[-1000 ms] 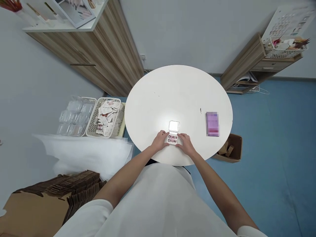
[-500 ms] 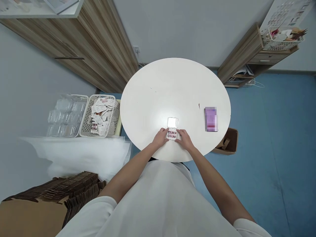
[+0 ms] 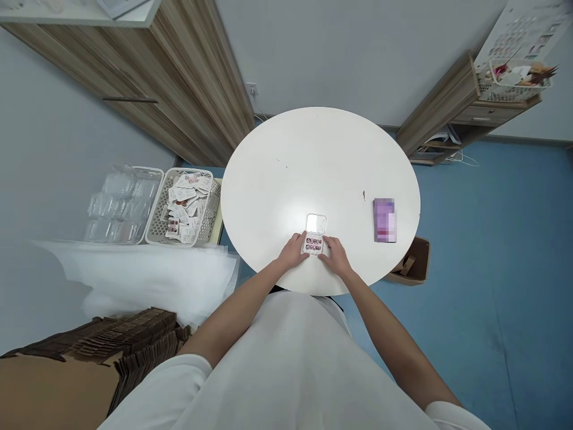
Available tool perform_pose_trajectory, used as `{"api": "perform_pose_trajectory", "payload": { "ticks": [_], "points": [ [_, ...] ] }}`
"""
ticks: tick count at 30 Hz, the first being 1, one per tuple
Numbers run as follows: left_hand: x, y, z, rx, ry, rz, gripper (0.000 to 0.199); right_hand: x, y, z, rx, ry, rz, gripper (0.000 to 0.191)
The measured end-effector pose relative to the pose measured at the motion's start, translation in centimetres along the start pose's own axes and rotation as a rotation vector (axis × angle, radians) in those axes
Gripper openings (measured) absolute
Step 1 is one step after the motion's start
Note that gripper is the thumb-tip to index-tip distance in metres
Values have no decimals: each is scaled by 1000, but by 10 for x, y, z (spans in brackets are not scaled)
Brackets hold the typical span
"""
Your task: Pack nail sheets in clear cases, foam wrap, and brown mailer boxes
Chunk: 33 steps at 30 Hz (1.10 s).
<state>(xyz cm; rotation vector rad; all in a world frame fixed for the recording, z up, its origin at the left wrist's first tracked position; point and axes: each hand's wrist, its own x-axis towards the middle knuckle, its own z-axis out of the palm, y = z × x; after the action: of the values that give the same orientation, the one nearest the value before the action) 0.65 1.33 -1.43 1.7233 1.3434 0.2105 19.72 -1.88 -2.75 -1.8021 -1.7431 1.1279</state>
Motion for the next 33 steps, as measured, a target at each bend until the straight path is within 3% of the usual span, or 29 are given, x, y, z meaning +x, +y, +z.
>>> {"api": "perform_pose_trajectory", "payload": {
  "ticks": [7,10,15,19,24,29,33],
  "points": [
    [-14,-6,6,-379,54,-142,43,-8,-7,6,386,-2,257,63],
    [-18,-7,7,-543,65,-165,36,-6,-9,6,438,7,302,60],
    [-22,-4,7,-747,73,-177,33,-6,-16,1,536,-6,279,55],
    [-31,4,3,-858,148,-188,37,-15,-27,-7,624,4,216,52],
    [-44,19,-7,-977,148,-183,45,-27,-41,-21,700,28,140,51],
    [-52,30,-18,-1053,118,-159,49,-27,-45,-36,802,-8,86,50],
    [-57,34,-22,-1056,85,-170,51,-16,-47,-48,928,-108,147,41]
  ]
}}
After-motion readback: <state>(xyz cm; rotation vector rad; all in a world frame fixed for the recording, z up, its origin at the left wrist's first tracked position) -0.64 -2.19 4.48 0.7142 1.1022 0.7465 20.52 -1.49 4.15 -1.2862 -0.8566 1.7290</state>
